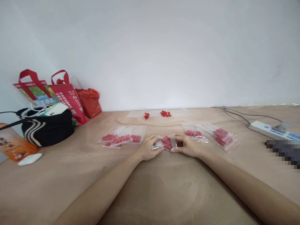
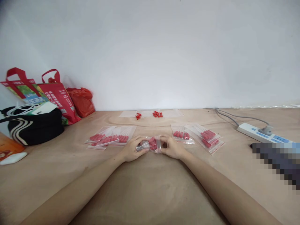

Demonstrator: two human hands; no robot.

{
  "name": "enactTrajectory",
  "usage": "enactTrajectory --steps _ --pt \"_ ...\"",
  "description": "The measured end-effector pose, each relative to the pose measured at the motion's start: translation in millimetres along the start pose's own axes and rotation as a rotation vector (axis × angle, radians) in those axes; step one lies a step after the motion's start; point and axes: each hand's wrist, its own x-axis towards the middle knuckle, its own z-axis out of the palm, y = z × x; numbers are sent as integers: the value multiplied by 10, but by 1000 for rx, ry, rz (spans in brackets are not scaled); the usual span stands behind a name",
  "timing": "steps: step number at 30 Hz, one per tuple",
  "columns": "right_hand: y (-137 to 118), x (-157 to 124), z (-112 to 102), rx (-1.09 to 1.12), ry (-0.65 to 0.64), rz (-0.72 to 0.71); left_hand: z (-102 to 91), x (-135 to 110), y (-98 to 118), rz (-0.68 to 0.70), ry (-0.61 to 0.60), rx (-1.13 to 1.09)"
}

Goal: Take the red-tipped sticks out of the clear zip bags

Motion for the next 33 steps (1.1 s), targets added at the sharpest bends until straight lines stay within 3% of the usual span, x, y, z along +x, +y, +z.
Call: enactTrajectory --steps 4,8,12,19,24,27,33 --pt "-41 14 37 -124 29 100 -7 -1 7 15 5 -4" --pt "-56 36 38 -121 -26 177 -14 0 16 3 -11 2" --pt "-50 42 33 -149 75 249 -11 1 17 22 10 9" --pt "39 41 83 120 97 213 2 6 3 22 7 -2" --pt "21 62 55 -14 -11 140 -2 -2 -4 11 6 -36" --pt "-24 57 43 -75 20 187 -4 -6 1 -2 -4 -95" --pt "-62 52 59 56 -67 67 -6 -18 4 -16 -22 -148"
